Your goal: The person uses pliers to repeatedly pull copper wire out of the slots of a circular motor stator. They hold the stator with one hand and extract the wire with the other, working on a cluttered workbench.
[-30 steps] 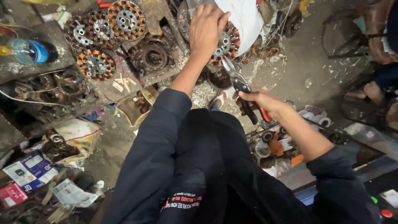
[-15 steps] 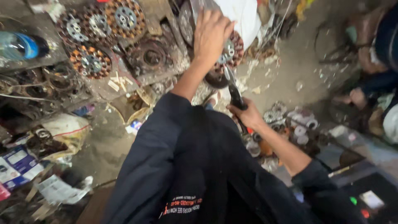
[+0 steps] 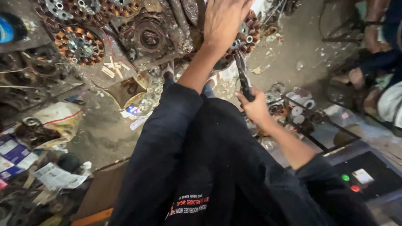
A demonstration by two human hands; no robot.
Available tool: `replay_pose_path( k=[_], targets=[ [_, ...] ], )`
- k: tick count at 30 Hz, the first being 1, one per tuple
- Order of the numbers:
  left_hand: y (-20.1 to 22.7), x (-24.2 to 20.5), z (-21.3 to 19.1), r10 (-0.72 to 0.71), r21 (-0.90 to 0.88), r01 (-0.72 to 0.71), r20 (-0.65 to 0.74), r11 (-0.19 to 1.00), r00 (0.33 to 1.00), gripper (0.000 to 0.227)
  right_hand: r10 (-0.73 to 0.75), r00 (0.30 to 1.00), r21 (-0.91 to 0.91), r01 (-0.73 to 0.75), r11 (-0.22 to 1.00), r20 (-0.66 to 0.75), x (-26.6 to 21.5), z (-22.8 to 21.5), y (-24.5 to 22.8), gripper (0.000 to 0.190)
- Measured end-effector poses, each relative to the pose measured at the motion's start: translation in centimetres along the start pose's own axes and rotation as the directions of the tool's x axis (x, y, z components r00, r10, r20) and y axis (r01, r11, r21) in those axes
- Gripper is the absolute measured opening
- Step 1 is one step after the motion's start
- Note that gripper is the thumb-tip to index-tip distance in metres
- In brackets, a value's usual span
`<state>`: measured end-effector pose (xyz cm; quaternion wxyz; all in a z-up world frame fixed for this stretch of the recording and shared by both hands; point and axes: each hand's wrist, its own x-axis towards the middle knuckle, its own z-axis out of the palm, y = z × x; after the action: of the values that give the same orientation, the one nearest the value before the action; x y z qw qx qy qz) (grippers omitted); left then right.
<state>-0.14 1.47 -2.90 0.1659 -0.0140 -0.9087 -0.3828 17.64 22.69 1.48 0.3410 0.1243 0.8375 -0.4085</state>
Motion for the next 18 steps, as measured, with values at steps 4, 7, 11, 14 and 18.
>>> replay_pose_path(
  k=[4,7,11,14,18],
  targets=[
    [0.4,1.5,-1.4,0.063,0.094,-0.057,-0.054,0.994,0.997,0.028,0.043,0.999,-0.013,-0.044,0.999,-0.03,-0.7,0.2,-3.8,0.026],
    [1.1,1.4,-1.2,-0.028,0.042,0.026,0.066,0.999,0.997,0.029,0.232,0.957,0.199,-0.265,0.943,0.174,-1.0,-2.8,-5.8,0.019],
    [0.8,1.0,-1.7,0.008,0.073,-0.008,0.009,0.997,1.0,0.031,0.324,0.895,0.096,-0.368,0.925,0.307,1.0,-4.9,-5.6,0.023],
    [0.8,1.6,-0.5,0.037,0.067,-0.035,-0.024,0.997,0.999,0.029,0.13,0.95,0.091,-0.162,0.983,0.286,2.1,-5.2,-3.7,0.029],
    [-0.1,0.7,-0.2,0.058,0.073,-0.055,-0.038,0.996,0.998,0.029,0.048,0.999,-0.213,-0.051,0.976,-0.019,0.4,-1.9,-2.3,0.034]
  ],
)
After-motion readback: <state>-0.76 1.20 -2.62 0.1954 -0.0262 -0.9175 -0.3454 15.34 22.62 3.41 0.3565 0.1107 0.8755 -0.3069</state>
